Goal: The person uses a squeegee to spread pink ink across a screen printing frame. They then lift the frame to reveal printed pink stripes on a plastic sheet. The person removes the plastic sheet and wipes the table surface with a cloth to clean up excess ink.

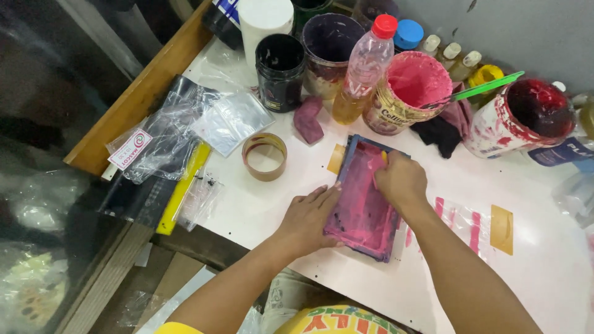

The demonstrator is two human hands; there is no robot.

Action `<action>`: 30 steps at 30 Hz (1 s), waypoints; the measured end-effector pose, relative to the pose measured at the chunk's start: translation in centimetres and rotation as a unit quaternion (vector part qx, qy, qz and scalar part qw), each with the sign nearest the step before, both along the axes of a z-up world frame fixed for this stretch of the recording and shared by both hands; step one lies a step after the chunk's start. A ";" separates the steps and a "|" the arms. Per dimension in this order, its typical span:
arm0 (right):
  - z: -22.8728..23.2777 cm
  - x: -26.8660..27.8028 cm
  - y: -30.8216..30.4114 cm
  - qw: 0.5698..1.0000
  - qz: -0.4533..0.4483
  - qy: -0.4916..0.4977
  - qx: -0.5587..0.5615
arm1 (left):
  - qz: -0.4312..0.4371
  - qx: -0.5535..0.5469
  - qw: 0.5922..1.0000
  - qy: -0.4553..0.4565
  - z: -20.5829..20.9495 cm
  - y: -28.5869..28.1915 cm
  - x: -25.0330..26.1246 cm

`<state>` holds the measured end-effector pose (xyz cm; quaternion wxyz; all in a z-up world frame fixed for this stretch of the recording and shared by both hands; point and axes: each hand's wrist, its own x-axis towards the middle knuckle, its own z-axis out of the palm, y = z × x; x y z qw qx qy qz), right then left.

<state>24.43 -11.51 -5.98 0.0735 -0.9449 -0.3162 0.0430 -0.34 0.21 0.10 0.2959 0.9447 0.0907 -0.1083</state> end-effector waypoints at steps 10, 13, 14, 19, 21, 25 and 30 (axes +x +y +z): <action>-0.8 -0.2 -1.8 1.000 -0.016 0.019 -0.006 | 0.003 0.000 1.000 -0.005 -1.3 -0.3 -0.3; -1.7 2.1 -1.4 0.971 0.121 -0.193 0.073 | 0.001 0.005 1.000 -0.005 -0.6 -0.1 -0.1; -1.9 2.5 -1.1 0.955 0.158 -0.238 0.079 | 0.002 0.002 1.000 -0.006 -0.5 -0.1 -0.1; -2.1 3.1 -0.2 0.919 0.244 -0.285 0.118 | 0.003 -0.007 1.000 -0.016 -1.1 0.1 0.0; -2.7 3.6 -0.6 0.910 0.285 -0.268 0.136 | 0.004 -0.006 1.000 -0.017 -1.1 0.1 0.0; -2.7 2.4 -1.4 0.915 0.303 -0.230 0.131 | 0.003 -0.010 1.000 -0.005 -0.7 -0.1 0.2; -4.3 -3.0 -5.0 0.917 0.337 -0.169 0.132 | 0.006 -0.001 1.000 -0.019 -1.6 -0.1 0.0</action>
